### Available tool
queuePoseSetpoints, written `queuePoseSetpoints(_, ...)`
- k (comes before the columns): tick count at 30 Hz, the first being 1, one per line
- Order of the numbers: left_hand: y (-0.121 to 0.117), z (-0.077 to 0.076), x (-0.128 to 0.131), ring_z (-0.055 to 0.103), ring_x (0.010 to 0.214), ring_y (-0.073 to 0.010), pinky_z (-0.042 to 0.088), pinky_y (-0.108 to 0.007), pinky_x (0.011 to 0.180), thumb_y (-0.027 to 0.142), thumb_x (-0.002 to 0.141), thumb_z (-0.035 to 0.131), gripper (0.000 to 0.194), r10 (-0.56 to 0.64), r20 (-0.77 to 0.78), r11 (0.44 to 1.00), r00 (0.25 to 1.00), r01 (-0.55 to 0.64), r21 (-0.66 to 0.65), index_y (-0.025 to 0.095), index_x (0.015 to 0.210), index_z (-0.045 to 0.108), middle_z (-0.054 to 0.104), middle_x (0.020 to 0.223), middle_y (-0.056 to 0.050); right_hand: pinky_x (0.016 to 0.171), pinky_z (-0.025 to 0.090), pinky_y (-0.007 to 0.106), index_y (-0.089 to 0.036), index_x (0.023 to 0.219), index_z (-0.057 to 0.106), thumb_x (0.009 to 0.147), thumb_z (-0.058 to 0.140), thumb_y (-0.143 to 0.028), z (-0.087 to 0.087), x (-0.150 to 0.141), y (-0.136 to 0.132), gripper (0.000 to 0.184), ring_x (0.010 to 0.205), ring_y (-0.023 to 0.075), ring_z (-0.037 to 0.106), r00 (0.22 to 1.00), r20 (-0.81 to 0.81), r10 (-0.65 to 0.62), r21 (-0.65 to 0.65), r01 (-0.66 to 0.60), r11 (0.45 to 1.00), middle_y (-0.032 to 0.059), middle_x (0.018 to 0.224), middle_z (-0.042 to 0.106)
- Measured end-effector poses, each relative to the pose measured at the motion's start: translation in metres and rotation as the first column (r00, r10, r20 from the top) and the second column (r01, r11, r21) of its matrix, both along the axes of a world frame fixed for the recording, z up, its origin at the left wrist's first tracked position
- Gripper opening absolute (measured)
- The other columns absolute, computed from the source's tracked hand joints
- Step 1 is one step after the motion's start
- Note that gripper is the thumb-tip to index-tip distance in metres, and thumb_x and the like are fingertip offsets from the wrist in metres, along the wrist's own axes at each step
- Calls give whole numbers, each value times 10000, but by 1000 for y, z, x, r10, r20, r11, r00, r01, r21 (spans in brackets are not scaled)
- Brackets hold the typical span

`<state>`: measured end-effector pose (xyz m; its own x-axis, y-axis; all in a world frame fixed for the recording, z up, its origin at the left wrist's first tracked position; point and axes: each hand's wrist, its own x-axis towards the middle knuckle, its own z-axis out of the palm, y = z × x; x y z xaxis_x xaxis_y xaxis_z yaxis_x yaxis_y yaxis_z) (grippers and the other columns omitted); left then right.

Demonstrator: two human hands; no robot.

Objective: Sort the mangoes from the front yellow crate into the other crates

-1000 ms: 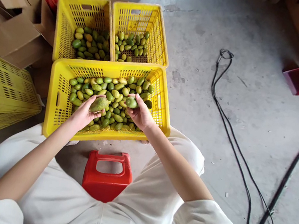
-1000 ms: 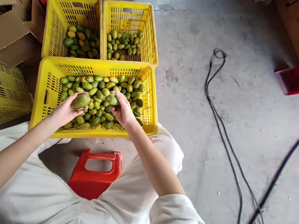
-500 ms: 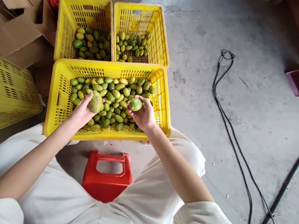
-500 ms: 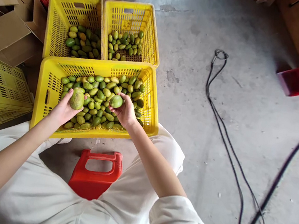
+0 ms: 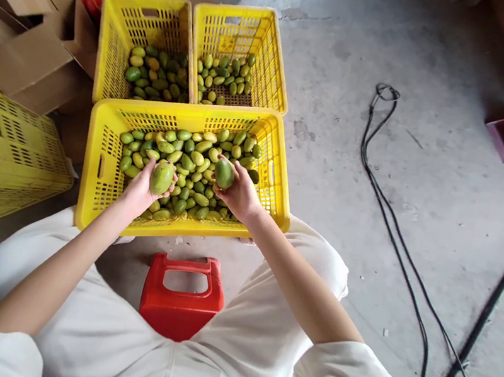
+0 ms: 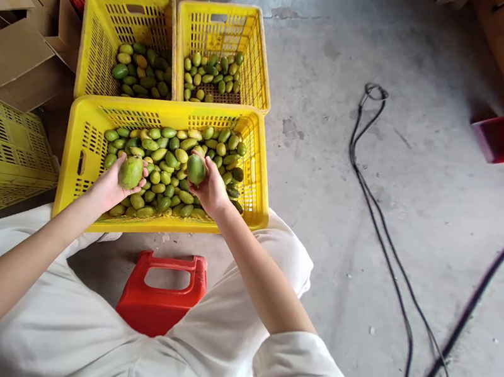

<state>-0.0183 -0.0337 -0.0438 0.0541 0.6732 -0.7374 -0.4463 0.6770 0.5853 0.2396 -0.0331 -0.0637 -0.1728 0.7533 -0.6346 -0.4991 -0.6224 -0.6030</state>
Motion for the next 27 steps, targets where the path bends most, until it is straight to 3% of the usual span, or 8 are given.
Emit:
queuePoseSetpoints(5, -1, 3, 0, 777, 696, -212, 576, -292, 626, 325, 1148, 752, 152, -25, -16, 999, 1000, 25, -34, 188, 1122, 814, 860, 919, -89, 691, 503, 324, -316, 1113, 746, 893, 978, -639, 0, -2, 1, 454, 866, 234, 626, 999, 10, -36, 14, 36, 999, 6, 935, 729)
queuePoseSetpoints(9, -5, -1, -3, 825, 839, -247, 703, -356, 794, 227, 961, 799, 218, 33, 6, 999, 999, -33, -24, 190, 1175, 822, 881, 1013, -87, 780, 559, 320, -305, 1019, 691, 771, 1122, -564, -1, -4, -1, 560, 881, 199, 641, 995, 41, -93, 23, 92, 996, -12, 978, 751)
queuePoseSetpoints(12, -6, -4, -2, 825, 905, -233, 720, -346, 854, 199, 947, 825, 230, 63, 26, 998, 998, -63, 7, 198, 1177, 834, 911, 1112, -97, 865, 624, 326, -301, 1063, 741, 725, 1132, -467, 1, -5, -2, 543, 930, 194, 697, 996, 12, -93, 31, 92, 995, -16, 1011, 779)
queuePoseSetpoints(16, -7, -8, 1, 811, 899, -191, 676, -271, 817, 217, 1015, 921, 122, 123, 14, 989, 992, -124, 78, 198, 1120, 862, 922, 1100, -93, 935, 695, 373, -307, 1182, 741, 783, 1009, -391, 1, -4, -2, 488, 991, 225, 765, 995, -54, -90, 29, 91, 995, 5, 1072, 794)
queuePoseSetpoints(18, -6, -10, 0, 847, 993, -215, 677, -269, 843, 248, 1033, 971, 134, 168, -3, 979, 986, -167, 116, 203, 1098, 863, 922, 1085, -99, 899, 714, 395, -317, 1223, 691, 774, 943, -357, -1, -3, -2, 517, 1001, 257, 797, 993, -80, -86, 11, 87, 996, 7, 1054, 783)
queuePoseSetpoints(21, -5, -11, -3, 864, 1093, -257, 687, -291, 856, 437, 1094, 998, 261, 183, -21, 978, 983, -180, 103, 216, 1131, 864, 926, 1118, -127, 776, 681, 359, -334, 1219, 622, 733, 960, -333, -6, -1, -2, 591, 921, 253, 783, 991, -91, -94, -1, 94, 996, -26, 977, 739)
queuePoseSetpoints(24, -2, -11, -7, 813, 962, -218, 676, -279, 794, 594, 1142, 941, 391, 144, 1, 988, 990, -143, 59, 220, 1233, 877, 918, 1155, -128, 680, 609, 311, -327, 1129, 610, 748, 1086, -439, -6, 0, -1, 620, 823, 203, 711, 994, -55, -91, 12, 92, 996, -22, 1001, 759)
queuePoseSetpoints(27, 0, -6, -9, 786, 878, -202, 681, -278, 768, 581, 1189, 858, 395, 119, 47, 992, 992, -121, 40, 229, 1366, 885, 901, 1126, -112, 643, 579, 310, -324, 1132, 685, 851, 1090, -618, -3, 0, -1, 575, 780, 188, 657, 998, -9, -56, 31, 56, 998, -9, 1012, 771)
